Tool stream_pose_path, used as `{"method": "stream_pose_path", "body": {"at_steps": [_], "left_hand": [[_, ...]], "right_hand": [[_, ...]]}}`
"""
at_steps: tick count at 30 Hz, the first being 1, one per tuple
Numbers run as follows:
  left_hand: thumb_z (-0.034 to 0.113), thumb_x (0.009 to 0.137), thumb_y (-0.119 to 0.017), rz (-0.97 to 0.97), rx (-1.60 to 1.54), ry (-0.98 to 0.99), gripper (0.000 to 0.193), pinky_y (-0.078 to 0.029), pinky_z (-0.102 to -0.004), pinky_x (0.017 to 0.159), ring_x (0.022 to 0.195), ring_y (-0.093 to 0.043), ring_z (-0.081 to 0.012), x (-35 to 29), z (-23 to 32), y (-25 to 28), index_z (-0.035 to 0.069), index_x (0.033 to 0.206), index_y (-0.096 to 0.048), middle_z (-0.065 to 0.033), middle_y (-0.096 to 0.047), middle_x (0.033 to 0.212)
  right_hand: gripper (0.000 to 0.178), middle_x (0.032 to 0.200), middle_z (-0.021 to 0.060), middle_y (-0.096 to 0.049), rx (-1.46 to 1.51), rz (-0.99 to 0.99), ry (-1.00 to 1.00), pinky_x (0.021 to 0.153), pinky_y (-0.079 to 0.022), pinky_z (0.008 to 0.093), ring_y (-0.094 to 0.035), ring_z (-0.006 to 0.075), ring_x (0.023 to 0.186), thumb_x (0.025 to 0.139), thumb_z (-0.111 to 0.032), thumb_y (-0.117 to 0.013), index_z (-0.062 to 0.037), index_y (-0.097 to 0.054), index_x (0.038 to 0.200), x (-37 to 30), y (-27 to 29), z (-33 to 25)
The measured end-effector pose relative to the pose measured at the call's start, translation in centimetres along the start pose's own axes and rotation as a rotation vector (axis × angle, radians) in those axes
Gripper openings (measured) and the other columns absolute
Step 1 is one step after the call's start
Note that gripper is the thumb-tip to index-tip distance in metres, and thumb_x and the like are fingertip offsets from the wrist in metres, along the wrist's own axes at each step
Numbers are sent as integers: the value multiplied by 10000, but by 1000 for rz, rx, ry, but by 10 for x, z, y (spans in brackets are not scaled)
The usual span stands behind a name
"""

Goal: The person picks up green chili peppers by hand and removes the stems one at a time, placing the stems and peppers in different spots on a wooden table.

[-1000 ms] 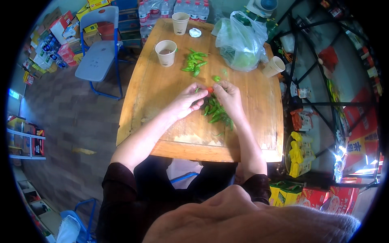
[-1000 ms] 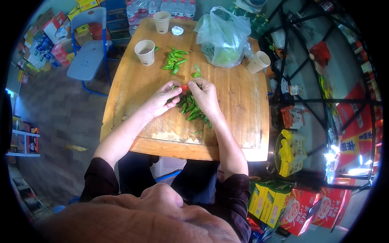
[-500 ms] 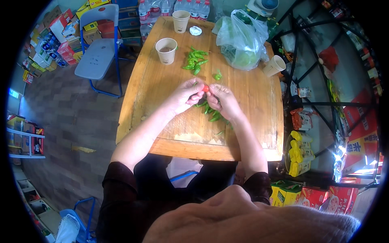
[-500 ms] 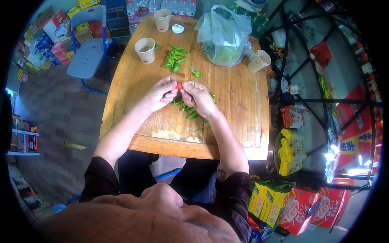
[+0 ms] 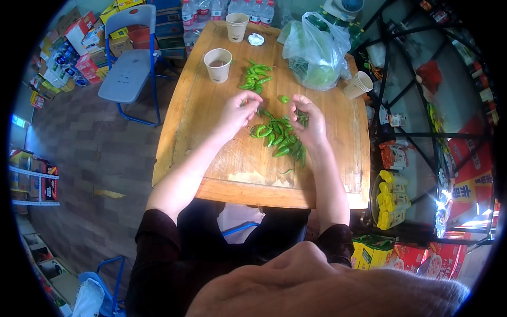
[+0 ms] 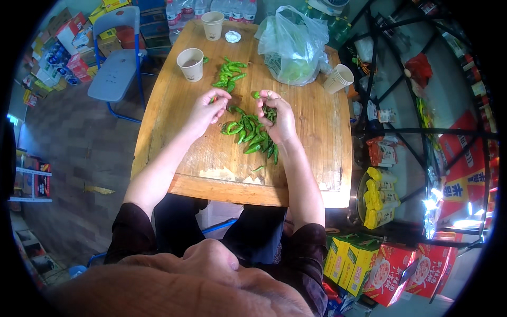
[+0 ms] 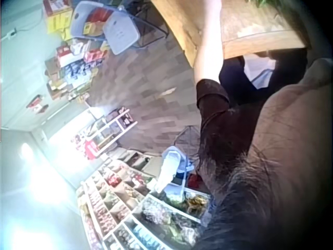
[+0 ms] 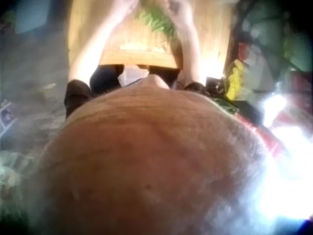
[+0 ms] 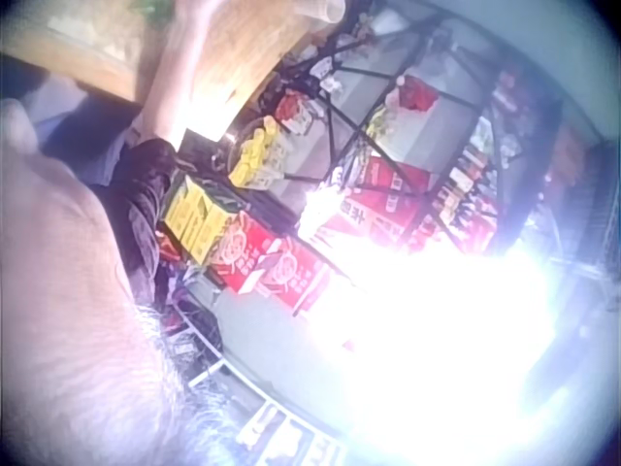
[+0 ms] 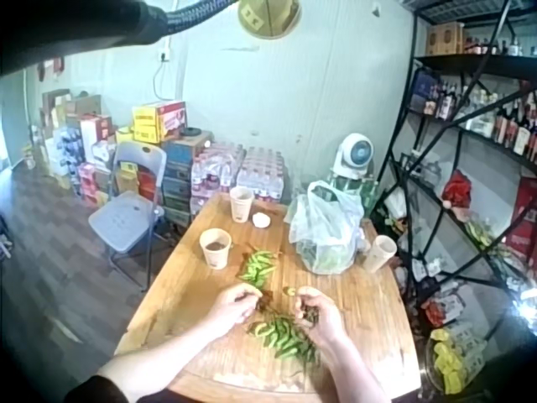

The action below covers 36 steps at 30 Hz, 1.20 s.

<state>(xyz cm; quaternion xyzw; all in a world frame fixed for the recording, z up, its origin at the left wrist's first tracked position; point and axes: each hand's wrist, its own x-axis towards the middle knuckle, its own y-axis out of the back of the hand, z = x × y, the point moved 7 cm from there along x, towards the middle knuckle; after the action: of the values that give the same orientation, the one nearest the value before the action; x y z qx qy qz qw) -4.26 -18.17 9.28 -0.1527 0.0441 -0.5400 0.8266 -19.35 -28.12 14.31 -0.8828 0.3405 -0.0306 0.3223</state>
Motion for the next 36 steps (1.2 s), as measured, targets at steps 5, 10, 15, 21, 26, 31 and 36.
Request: {"method": "stream_pose_path", "body": {"at_steps": [5, 10, 15, 21, 26, 31, 36], "left_hand": [[102, 820, -655, 38, 1198, -379, 223, -530, -369, 714, 823, -632, -285, -23, 25, -37, 81, 1041, -629, -109, -607, 977], [113, 787, -664, 63, 1297, -370, 145, -520, -429, 676, 795, -627, -338, -23, 23, -36, 84, 918, -613, -129, -586, 942], [144, 768, -689, 111, 1176, -332, 161, -505, -424, 649, 806, -625, -322, -24, 35, -29, 68, 889, -615, -127, -606, 895], [100, 793, -687, 49, 763, -127, 160, -465, -308, 640, 683, -585, -169, -16, 18, -26, 17, 894, -595, -93, -628, 774], [111, 807, -692, 29, 566, -164, 158, -446, -287, 614, 656, -535, -119, -17, 16, -30, 13, 880, -591, -58, -593, 710], [93, 818, -687, -16, 597, -177, 153, -435, -263, 619, 679, -491, -70, -20, 23, -36, 12, 895, -584, -17, -565, 717], [85, 834, -682, -48, 583, -205, 141, -422, -252, 616, 670, -460, -62, -21, 24, -41, 12, 907, -586, 0, -546, 714]], "right_hand": [[150, 717, 9, -516, -271, -2, 95, 414, -219, 203, -421, 85, 514, 909, -178, -554, -44, -577, 971, 0, 0, 6], [157, 666, -39, -482, -412, -37, 121, 412, -212, 205, -396, 51, 503, 924, -219, -582, -63, -598, 926, 0, -6, 10], [115, 637, -61, -477, -551, -24, 137, 433, -241, 185, -391, 16, 524, 920, -191, -610, -76, -610, 912, 2, 1, 11], [166, 745, 18, -618, -948, -93, 295, 619, -450, 235, -543, 82, 677, 890, -148, -651, 4, -626, 952, -1, -11, 14], [214, 755, 57, -650, -1149, -100, 269, 653, -472, 275, -562, 104, 701, 895, -197, -636, 16, -637, 916, -6, -17, 15], [222, 731, 55, -636, -1060, -80, 275, 621, -455, 268, -546, 95, 676, 919, -192, -587, 22, -631, 879, -11, -23, 14], [210, 644, 11, -554, -825, -90, 80, 489, -358, 228, -468, 60, 566, 935, -192, -549, -16, -595, 830, -1, -4, 22]]}}
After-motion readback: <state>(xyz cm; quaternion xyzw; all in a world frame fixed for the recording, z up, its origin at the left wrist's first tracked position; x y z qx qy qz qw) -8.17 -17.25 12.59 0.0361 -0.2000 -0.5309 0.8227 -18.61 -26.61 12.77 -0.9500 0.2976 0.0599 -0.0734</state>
